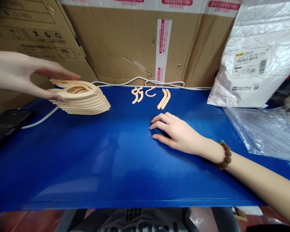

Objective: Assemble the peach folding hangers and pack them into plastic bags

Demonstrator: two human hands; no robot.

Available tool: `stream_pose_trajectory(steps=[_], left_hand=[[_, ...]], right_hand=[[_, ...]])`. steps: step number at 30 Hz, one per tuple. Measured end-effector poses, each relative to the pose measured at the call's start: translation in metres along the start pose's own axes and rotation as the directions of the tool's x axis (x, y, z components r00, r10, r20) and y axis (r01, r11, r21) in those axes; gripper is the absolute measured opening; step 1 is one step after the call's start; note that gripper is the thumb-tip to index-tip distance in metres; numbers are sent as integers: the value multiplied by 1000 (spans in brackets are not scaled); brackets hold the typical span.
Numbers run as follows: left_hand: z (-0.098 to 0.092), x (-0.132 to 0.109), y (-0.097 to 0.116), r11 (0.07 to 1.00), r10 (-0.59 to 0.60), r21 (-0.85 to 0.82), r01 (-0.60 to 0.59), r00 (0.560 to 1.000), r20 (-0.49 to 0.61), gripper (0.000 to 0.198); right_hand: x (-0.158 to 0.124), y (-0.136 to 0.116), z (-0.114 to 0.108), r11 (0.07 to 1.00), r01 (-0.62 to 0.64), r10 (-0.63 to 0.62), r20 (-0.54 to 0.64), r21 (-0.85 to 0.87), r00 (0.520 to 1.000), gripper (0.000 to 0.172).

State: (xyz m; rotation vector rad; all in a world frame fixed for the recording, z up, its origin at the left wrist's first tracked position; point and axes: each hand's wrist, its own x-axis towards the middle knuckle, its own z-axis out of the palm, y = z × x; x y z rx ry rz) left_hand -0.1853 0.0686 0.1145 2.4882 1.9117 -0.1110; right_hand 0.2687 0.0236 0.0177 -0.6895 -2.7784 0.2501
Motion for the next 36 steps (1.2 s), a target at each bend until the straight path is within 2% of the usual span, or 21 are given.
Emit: stream_pose_trajectory(steps=[3,7,13,21,26,32,36], left_hand=[[1,3,-4,996,-11,-86,16,998,65,94],[1,3,5,991,-68,-106,82,990,126,102],[1,6,18,992,-64,-104,76,992,109,103],[3,13,9,997,26,-73,-15,989,148,102],[3,19,11,998,-30,-39,39,977,209,115],[-1,21,16,997,-74,11,73,973,218,108],[-1,20,12,998,-54,-8,58,974,220,109]], right_hand=[[0,-1,0,1000,-1,1,4,-2,1000,27],[0,-1,-1,1000,-3,3,6,-5,1000,28],[0,-1,-1,1000,-8,8,10,-10,1000,28],[0,-2,-1,1000,-7,7,12,-10,1000,29],[-1,-3,-1,1000,-5,5,12,-15,1000,28],[-1,-2,-2,1000,-3,3,13,-20,1000,29],[0,-3,-1,1000,-6,6,14,-17,1000,29]])
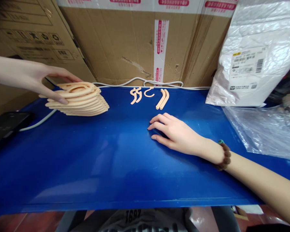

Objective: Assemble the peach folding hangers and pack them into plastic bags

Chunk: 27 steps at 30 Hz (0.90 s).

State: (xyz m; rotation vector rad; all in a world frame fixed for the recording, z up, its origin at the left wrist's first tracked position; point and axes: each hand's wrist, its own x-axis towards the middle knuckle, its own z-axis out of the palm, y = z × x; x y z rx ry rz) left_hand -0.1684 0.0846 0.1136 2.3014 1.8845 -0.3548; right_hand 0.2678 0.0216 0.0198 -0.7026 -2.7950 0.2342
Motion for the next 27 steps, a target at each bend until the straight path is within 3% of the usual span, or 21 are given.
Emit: stream_pose_trajectory(steps=[6,12,17,19,23,27], left_hand=[[-1,1,2,1000,-10,-6,10,1000,-18,105],[12,-3,11,992,45,-122,-42,999,21,105],[18,-4,1,983,93,-162,-87,995,30,96],[18,-3,-2,977,111,-189,-103,993,32,95],[16,-1,-1,967,114,-234,-101,993,39,95],[15,0,2,962,130,-246,-117,991,40,96]], right_hand=[[0,-1,-2,1000,-4,4,2,1,1000,28],[-1,-5,3,998,-16,16,-15,-56,1000,28],[30,-27,4,998,1,-9,-132,-62,991,32],[60,-34,6,1000,-23,26,-175,16,984,46],[137,-29,20,965,-37,108,-266,258,958,97],[202,-9,43,925,87,4,-238,369,971,132]])
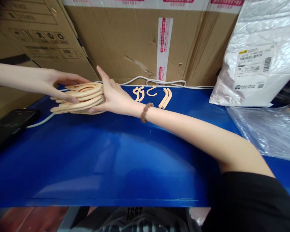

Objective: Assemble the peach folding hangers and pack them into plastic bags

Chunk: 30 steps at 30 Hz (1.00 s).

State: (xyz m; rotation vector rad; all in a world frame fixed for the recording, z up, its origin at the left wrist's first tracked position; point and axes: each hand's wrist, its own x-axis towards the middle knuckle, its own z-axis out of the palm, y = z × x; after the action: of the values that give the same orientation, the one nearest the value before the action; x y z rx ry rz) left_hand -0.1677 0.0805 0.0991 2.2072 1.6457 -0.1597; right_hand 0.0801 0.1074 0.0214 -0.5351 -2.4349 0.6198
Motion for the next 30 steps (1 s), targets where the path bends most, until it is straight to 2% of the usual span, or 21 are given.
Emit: stream_pose_trajectory(steps=[2,5,12,16,21,25,30], left_hand=[[0,1,1,1000,-8,-2,8,1000,2,95],[0,3,2,1000,-28,14,28,1000,-5,96],[-1,5,8,994,-34,99,36,999,-24,104],[-2,4,11,993,-16,113,23,998,-68,99],[0,5,12,992,-4,124,16,996,-94,95],[-1,6,16,993,20,118,-11,997,-73,94],[-4,5,19,992,7,127,1,998,-67,95]], right_hand=[[15,12,10,997,-2,-1,37,80,999,142],[23,20,17,992,-34,28,53,120,998,133],[18,17,19,978,-1,13,-57,207,998,107],[14,13,17,984,-21,31,-58,175,998,112],[13,12,15,986,-105,106,-5,131,994,114],[13,13,18,982,-73,81,-42,176,996,118],[9,6,19,985,-102,114,-84,139,990,117]])
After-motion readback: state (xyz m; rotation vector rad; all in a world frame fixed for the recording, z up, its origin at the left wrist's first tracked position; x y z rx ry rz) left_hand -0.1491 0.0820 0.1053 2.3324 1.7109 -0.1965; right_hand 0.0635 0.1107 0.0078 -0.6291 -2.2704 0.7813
